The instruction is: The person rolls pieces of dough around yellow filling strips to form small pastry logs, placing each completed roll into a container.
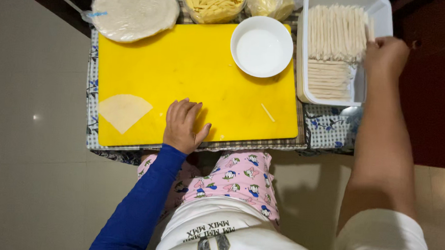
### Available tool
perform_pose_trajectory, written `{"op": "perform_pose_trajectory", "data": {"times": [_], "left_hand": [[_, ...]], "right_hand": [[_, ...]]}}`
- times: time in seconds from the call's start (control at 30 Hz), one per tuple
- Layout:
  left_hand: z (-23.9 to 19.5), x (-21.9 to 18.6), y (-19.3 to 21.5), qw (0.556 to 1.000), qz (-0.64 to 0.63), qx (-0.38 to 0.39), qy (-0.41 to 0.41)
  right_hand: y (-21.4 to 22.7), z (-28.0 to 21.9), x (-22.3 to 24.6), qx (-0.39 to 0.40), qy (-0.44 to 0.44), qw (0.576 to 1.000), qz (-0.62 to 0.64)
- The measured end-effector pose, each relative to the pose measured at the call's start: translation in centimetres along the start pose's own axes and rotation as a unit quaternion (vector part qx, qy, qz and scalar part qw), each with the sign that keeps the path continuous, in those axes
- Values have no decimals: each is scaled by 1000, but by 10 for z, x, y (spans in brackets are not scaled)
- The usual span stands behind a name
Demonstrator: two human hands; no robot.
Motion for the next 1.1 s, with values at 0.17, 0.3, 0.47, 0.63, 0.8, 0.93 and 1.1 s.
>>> {"op": "perform_pose_trajectory", "data": {"times": [0.17, 0.3, 0.47, 0.63, 0.8, 0.93, 1.1], "left_hand": [[0, 1, 2, 1000, -1, 5, 4], [1, 0, 1, 1000, 3, 13, 6], [3, -1, 0, 1000, 11, 14, -2], [3, -3, 1, 1000, 18, 9, 0], [4, -3, 0, 1000, 18, 19, 3], [3, -2, 0, 1000, 21, 15, 0], [2, -1, -2, 1000, 15, 11, 0]], "right_hand": [[13, -11, 24, 84, 77, 992, 59], [17, -40, 50, 215, 42, 975, 34], [9, -53, 75, 272, 52, 961, 4], [1, -55, 87, 251, 94, 962, -55], [-4, -56, 95, 220, 166, 957, -92], [-5, -61, 102, 205, 175, 959, -84], [-9, -61, 99, 216, 114, 969, -29]]}}
Point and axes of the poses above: each hand's wrist, its own z-axis towards the middle knuckle, its own y-axis out of the back of the hand, x = y × z, the point moved 4 cm from there along z, towards the middle knuckle, and after that the axes turned 11 degrees about x, right-handed, at the moved point
